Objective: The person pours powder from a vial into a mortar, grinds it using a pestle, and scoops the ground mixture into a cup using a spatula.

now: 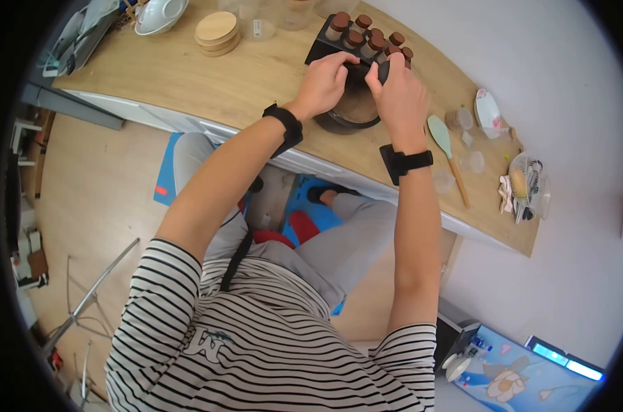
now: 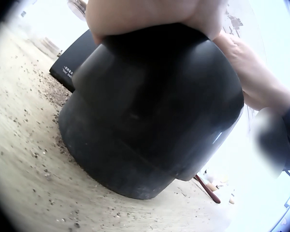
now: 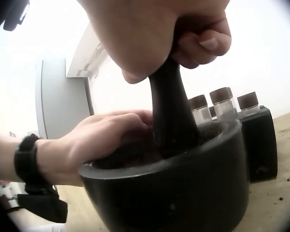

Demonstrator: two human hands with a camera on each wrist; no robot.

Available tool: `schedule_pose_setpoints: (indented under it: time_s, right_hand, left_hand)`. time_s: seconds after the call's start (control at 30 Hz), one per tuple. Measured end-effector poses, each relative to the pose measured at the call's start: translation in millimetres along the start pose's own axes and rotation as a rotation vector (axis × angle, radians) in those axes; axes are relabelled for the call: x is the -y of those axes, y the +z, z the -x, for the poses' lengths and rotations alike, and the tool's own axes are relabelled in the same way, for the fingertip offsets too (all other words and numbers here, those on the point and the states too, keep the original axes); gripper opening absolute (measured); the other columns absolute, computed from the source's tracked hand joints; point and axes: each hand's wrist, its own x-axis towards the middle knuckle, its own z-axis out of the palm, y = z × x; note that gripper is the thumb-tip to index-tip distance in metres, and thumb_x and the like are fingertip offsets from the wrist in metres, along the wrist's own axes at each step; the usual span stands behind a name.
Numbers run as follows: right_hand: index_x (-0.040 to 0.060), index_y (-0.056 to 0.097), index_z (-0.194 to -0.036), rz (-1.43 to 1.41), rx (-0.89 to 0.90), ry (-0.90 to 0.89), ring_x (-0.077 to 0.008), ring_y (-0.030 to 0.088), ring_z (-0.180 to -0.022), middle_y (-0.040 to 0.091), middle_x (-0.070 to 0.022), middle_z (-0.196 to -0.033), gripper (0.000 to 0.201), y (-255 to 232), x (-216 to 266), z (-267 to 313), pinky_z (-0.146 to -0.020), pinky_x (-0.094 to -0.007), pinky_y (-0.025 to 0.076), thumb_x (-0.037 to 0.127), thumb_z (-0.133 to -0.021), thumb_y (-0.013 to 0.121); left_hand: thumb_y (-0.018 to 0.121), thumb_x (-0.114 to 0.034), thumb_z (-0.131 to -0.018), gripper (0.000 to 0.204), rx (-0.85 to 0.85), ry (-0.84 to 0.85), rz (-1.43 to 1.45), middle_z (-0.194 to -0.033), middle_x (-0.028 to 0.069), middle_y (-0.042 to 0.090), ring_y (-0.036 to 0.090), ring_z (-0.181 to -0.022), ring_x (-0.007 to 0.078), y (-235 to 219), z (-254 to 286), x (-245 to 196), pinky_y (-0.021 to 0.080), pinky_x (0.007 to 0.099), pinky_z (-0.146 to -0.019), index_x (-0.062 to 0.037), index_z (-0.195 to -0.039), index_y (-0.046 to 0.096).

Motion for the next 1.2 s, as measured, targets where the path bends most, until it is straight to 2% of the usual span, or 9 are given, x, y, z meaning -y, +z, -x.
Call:
schedule_pose_setpoints:
  time_s: [0.2,0.33,0.47,0.57,0.7,0.77,1.03,1.1,1.2]
  right_hand:
    - [0.0078,0.053,-0.093,0.094,0.096,0.049,-0.0347,0.062,-0.055,0.061,-0.0136,-0.063,0.031,-5,24,28,-0.046,-0.0433,0.048,0.036,-0.086,0.065]
    - [0.0072,0.052,-0.092,0.056,0.014,-0.190,-0.0340,0.063,-0.058,0.061,-0.0142,-0.066,0.033,6,31,12,-0.048,-0.0434,0.050,0.038,-0.086,0.063]
    - [0.0021,0.061,-0.095,-0.070,0.193,0.179,-0.0404,0.066,-0.072,0.067,-0.0223,-0.077,0.039,28,-16,-23,-0.063,-0.0498,0.052,0.040,-0.089,0.058]
    - [-0.0006,0.063,-0.095,-0.005,0.269,0.215,-0.0428,0.065,-0.077,0.067,-0.0253,-0.081,0.041,13,-15,-11,-0.069,-0.0517,0.052,0.040,-0.089,0.057]
    - [0.0037,0.057,-0.090,0.032,0.262,0.155,-0.0388,0.065,-0.066,0.065,-0.0202,-0.070,0.033,-16,39,27,-0.057,-0.0456,0.052,0.036,-0.087,0.062]
    - [0.0050,0.053,-0.089,0.050,0.032,-0.052,-0.0365,0.064,-0.061,0.064,-0.0174,-0.066,0.031,-7,45,42,-0.053,-0.0429,0.051,0.034,-0.087,0.064]
    - [0.0043,0.057,-0.102,-0.182,0.188,0.219,-0.0413,0.065,-0.074,0.067,-0.0216,-0.076,0.038,1,-11,-4,-0.064,-0.0500,0.051,0.040,-0.089,0.060]
    - [0.0044,0.057,-0.103,-0.200,0.157,0.274,-0.0412,0.065,-0.074,0.067,-0.0211,-0.076,0.038,-13,-11,-1,-0.063,-0.0500,0.050,0.039,-0.089,0.060]
    - [0.0051,0.055,-0.096,-0.214,0.077,0.269,-0.0383,0.065,-0.069,0.066,-0.0191,-0.074,0.034,-24,-11,12,-0.057,-0.0476,0.050,0.037,-0.088,0.062]
  left_hand:
    - [0.046,-0.001,-0.088,0.025,-0.034,-0.062,0.043,-0.099,0.0190,0.067,0.064,-0.093,0.0376,0,-1,-1,0.051,0.0414,-0.083,-0.0008,-0.104,0.064]
    - [0.046,-0.002,-0.088,0.025,-0.017,-0.029,0.066,-0.098,0.0190,0.067,0.064,-0.091,0.0373,0,1,3,0.051,0.0413,-0.080,-0.0012,-0.104,0.065]
    - [0.045,-0.002,-0.089,0.025,-0.040,-0.036,0.032,-0.098,0.0194,0.067,0.065,-0.090,0.0366,1,0,1,0.051,0.0410,-0.080,-0.0013,-0.103,0.065]
    - [0.045,-0.002,-0.088,0.025,-0.016,-0.074,0.022,-0.098,0.0188,0.068,0.065,-0.091,0.0359,0,2,-4,0.051,0.0402,-0.081,-0.0013,-0.103,0.065]
    - [0.045,-0.002,-0.088,0.025,-0.032,-0.079,0.037,-0.097,0.0183,0.068,0.065,-0.090,0.0353,1,1,1,0.051,0.0398,-0.081,-0.0017,-0.103,0.065]
    - [0.045,-0.002,-0.089,0.025,0.008,-0.137,0.086,-0.097,0.0175,0.068,0.065,-0.090,0.0351,0,1,-1,0.051,0.0395,-0.080,-0.0022,-0.104,0.065]
    - [0.047,0.001,-0.086,0.023,-0.019,-0.009,0.086,-0.098,0.0203,0.067,0.063,-0.094,0.0390,2,-2,2,0.050,0.0432,-0.083,-0.0012,-0.101,0.064]
    - [0.040,0.001,-0.094,0.026,-0.082,-0.088,0.066,-0.097,0.0159,0.069,0.067,-0.094,0.0294,3,2,3,0.050,0.0338,-0.084,-0.0003,-0.104,0.064]
    - [0.039,0.001,-0.095,0.026,-0.126,-0.209,0.063,-0.096,0.0152,0.069,0.066,-0.094,0.0272,5,3,4,0.049,0.0323,-0.085,-0.0004,-0.103,0.064]
